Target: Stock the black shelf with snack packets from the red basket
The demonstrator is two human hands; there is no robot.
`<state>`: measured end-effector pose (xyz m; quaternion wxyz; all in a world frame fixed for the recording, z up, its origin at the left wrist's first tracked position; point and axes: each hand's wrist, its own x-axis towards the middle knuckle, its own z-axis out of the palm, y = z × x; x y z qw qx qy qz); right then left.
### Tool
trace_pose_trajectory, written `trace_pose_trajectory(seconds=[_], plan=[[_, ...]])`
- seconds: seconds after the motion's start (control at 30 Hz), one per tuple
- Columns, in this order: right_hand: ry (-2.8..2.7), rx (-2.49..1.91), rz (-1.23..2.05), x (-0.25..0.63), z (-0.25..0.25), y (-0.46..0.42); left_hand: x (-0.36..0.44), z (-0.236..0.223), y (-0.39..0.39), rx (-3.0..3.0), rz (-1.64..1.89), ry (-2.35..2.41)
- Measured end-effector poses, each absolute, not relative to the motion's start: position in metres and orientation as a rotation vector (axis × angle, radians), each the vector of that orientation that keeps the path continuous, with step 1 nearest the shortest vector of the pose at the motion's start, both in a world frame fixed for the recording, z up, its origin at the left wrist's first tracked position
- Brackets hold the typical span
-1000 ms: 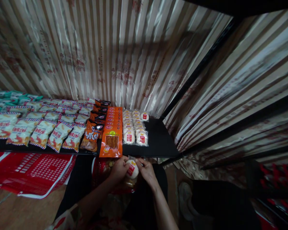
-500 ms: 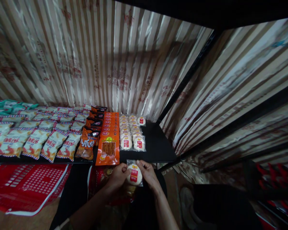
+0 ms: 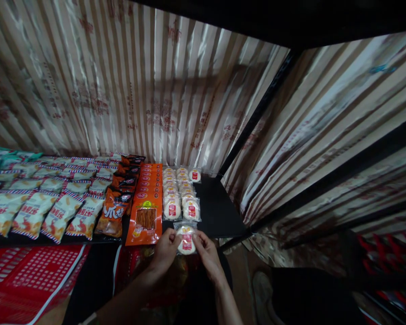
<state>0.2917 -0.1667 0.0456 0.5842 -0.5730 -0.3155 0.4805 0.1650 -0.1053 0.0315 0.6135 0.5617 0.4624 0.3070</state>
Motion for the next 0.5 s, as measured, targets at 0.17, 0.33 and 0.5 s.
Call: trace_pose_trajectory(seconds=[0.17,0.33,0.5], plan=[[-0.756,-1.330,1.079,0.299,0.044,-0.165,0.179,0.035,-0.097,1.319,0.719,1.113],[-0.759,-1.362,0.980,0.315,0.042,-0.159,0.198,0.036,-0.089,1.374,0.718,1.102],[-0.654,-1.374,0.855,0.337,0.037,-0.148,0.219,0.044,-0.081,1.450,0.715,1.097]])
